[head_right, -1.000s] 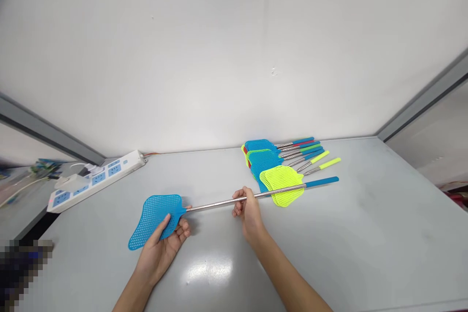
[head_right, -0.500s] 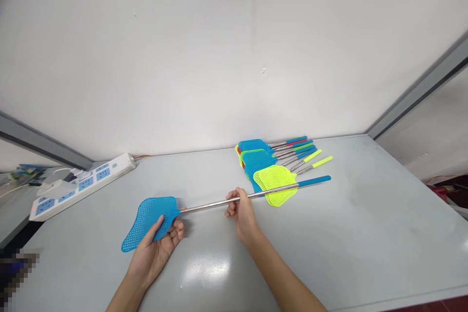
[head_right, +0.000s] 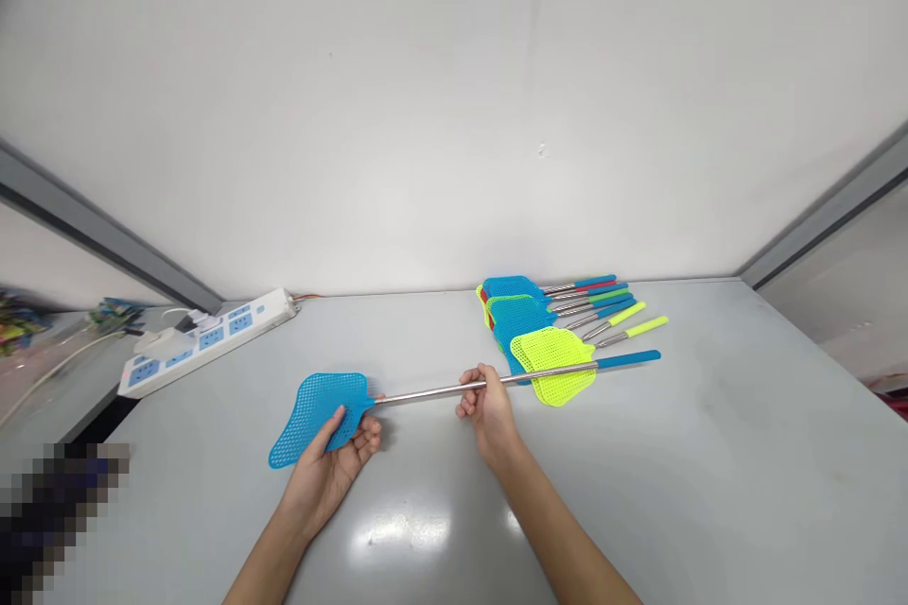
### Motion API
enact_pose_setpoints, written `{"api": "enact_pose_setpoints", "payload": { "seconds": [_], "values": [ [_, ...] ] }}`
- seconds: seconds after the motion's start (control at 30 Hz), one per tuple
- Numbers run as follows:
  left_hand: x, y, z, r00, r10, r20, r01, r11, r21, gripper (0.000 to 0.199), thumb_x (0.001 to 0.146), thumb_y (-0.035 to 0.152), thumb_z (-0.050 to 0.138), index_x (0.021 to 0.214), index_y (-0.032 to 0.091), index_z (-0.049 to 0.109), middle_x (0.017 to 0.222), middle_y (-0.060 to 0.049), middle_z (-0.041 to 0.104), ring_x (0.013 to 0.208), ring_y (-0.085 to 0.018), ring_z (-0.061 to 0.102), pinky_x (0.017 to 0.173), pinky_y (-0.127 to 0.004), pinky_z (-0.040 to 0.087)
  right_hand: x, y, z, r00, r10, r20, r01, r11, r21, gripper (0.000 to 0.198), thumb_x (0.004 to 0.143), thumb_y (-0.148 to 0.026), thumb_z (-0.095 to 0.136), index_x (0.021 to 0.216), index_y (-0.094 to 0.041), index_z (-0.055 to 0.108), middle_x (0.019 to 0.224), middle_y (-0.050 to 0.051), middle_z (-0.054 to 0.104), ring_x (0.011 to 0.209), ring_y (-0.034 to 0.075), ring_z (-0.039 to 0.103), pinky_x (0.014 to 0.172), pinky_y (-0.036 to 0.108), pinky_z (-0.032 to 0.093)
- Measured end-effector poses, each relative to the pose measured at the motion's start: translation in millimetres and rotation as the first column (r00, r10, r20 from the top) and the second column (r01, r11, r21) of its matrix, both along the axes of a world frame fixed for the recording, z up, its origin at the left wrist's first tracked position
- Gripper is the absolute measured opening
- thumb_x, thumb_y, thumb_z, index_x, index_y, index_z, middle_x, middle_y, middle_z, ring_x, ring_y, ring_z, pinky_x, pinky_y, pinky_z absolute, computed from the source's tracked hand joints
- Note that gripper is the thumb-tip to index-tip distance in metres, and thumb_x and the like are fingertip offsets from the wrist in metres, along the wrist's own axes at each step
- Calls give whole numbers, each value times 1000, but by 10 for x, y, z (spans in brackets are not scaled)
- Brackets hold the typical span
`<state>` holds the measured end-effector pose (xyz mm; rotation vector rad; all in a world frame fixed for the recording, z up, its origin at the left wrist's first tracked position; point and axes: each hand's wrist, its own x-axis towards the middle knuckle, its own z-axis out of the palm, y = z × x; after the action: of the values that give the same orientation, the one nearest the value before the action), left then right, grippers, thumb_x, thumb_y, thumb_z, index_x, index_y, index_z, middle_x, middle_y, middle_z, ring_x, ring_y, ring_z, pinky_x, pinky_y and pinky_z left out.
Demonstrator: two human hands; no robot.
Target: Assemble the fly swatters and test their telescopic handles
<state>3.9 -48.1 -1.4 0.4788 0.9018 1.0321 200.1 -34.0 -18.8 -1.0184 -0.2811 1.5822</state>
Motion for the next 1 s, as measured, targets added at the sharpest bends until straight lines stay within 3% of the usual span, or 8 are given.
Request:
{"api": "enact_pose_setpoints", "payload": {
  "seconds": [0.7,0.93,1.0],
  "values": [
    [-24,-75,-119,997,0,77,-4,999,53,31,78,34,42,88,9,57,68,-7,60,61,-15,54,65,-29,39,10,-29,9,996,11,-85,-10,1000,16,19,71,-30,46,57,-17,49,42,-5,32,37,6,25,40,22,27],
    [-43,-81,-68,994,-51,97,46,998,51,41,79,41,36,92,8,58,70,-8,61,64,-15,54,67,-28,38,12,-42,17,995,12,-103,-14,1000,-15,20,70,-31,47,57,-16,49,40,-6,31,37,6,26,40,21,27],
    [-61,-98,-20,987,-137,88,135,990,29,50,80,46,29,94,7,58,67,-8,61,62,-14,54,66,-27,38,13,-40,16,994,14,-105,-15,1000,-14,20,70,-31,47,57,-16,49,40,-6,31,37,6,26,40,21,27]
  ]
}}
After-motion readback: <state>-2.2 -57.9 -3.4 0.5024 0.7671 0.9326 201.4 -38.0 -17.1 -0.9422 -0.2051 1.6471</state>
